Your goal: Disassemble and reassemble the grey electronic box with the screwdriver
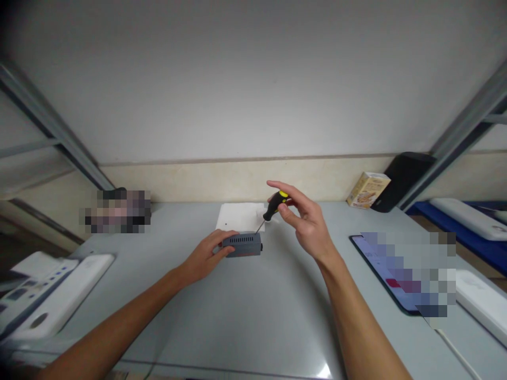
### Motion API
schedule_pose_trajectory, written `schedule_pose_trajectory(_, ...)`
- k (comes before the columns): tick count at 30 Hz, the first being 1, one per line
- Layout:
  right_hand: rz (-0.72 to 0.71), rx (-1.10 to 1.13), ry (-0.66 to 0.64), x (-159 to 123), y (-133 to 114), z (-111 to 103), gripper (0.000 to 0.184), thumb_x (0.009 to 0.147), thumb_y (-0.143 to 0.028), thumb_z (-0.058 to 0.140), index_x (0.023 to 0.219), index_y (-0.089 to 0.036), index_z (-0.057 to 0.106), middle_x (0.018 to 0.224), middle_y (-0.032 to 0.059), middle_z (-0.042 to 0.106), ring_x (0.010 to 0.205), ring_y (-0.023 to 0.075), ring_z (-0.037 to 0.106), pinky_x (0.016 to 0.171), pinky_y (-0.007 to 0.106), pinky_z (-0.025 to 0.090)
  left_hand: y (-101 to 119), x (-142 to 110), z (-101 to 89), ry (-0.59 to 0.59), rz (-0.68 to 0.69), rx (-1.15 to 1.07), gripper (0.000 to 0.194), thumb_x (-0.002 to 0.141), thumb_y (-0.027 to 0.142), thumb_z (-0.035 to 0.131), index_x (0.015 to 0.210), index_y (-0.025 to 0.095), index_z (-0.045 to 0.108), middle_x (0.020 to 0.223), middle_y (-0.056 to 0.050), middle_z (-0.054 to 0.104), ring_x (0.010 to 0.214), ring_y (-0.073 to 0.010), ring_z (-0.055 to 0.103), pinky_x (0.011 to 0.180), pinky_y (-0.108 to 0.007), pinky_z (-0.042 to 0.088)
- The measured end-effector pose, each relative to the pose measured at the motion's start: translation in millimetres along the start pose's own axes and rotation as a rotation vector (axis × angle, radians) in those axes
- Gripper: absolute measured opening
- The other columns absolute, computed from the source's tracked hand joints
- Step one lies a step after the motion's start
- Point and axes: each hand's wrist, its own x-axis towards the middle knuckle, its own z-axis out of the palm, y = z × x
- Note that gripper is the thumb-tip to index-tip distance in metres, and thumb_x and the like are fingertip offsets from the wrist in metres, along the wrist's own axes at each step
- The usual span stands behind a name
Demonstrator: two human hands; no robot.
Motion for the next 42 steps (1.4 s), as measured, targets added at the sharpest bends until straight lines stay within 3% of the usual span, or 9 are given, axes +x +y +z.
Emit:
schedule_pose_trajectory(5,-0.091,-0.072,-0.065,13,-8,14,0.024,0.093,-0.041,0.064,0.112,-0.028,0.07,0.104,0.0047,0.067,0.092,0.0227,0.065,0.083,0.037,0.051,1,1,-0.4,0.002,0.02,0.001,0.041,0.103,0.042,0.052,0.139,0.025,0.058,0.124,-0.009,0.068,0.112,-0.0218,0.062,0.101,-0.037,0.05)
schedule_pose_trajectory(11,-0.077,-0.112,0.178,23,7,29,0.032,0.083,-0.047,0.077,0.09,-0.025,0.054,0.08,-0.0008,0.054,0.067,0.0146,0.05,0.061,0.028,0.043,1,1,0.2,0.006,0.02,0.053,0.04,0.103,0.042,0.052,0.138,0.024,0.058,0.124,-0.009,0.069,0.112,-0.0217,0.062,0.103,-0.038,0.049)
schedule_pose_trajectory(13,-0.071,-0.077,0.253,21,11,32,0.035,0.083,-0.049,0.077,0.09,-0.026,0.051,0.084,0.0,0.057,0.072,0.0152,0.052,0.064,0.028,0.045,3,2,0.0,0.002,0.018,0.062,0.04,0.103,0.042,0.051,0.139,0.025,0.057,0.123,-0.009,0.069,0.112,-0.022,0.062,0.103,-0.039,0.049)
schedule_pose_trajectory(16,-0.024,0.044,0.214,16,14,35,0.035,0.086,-0.051,0.074,0.093,-0.026,0.049,0.083,0.0001,0.062,0.074,0.016,0.058,0.068,0.029,0.048,4,2,-0.5,-0.001,0.022,0.075,0.04,0.103,0.041,0.05,0.14,0.025,0.056,0.123,-0.009,0.069,0.112,-0.0226,0.061,0.104,-0.04,0.049)
schedule_pose_trajectory(22,0.028,0.141,0.225,13,25,41,0.04,0.097,-0.063,0.05,0.12,-0.03,0.048,0.072,-0.0041,0.055,0.069,0.016,0.058,0.071,0.031,0.05,5,1,-2.1,-0.012,0.045,0.085,0.041,0.104,0.042,0.048,0.142,0.025,0.055,0.125,-0.009,0.068,0.113,-0.0221,0.061,0.104,-0.039,0.048)
schedule_pose_trajectory(24,0.035,0.086,0.26,14,30,40,0.04,0.098,-0.064,0.046,0.117,-0.029,0.052,0.078,-0.002,0.057,0.073,0.016,0.058,0.072,0.03,0.05,5,1,-3.0,-0.017,0.052,0.09,0.042,0.104,0.042,0.048,0.143,0.026,0.054,0.125,-0.008,0.068,0.113,-0.0219,0.061,0.104,-0.038,0.048)
schedule_pose_trajectory(27,0.05,0.018,0.355,15,37,36,0.038,0.091,-0.061,0.06,0.104,-0.026,0.059,0.084,-0.001,0.057,0.073,0.0144,0.054,0.067,0.026,0.047,6,2,-4.2,-0.03,0.067,0.092,0.043,0.105,0.041,0.047,0.144,0.026,0.053,0.125,-0.008,0.069,0.113,-0.0216,0.061,0.105,-0.038,0.047)
schedule_pose_trajectory(31,0.173,0.097,0.388,15,44,30,0.04,0.082,-0.057,0.074,0.097,-0.026,0.054,0.072,-0.0056,0.054,0.061,0.0113,0.048,0.057,0.022,0.041,7,2,-5.2,-0.032,0.078,0.098,0.043,0.105,0.041,0.047,0.145,0.027,0.052,0.128,-0.008,0.068,0.115,-0.0217,0.061,0.105,-0.038,0.047)
schedule_pose_trajectory(42,0.458,0.019,0.47,13,66,32,0.038,0.083,-0.057,0.068,0.083,-0.02,0.061,0.055,-0.0061,0.048,0.052,0.011,0.042,0.049,0.023,0.033,7,3,-6.0,-0.038,0.094,0.106,0.045,0.105,0.042,0.047,0.148,0.028,0.05,0.124,-0.007,0.069,0.111,-0.0215,0.06,0.103,-0.038,0.048)
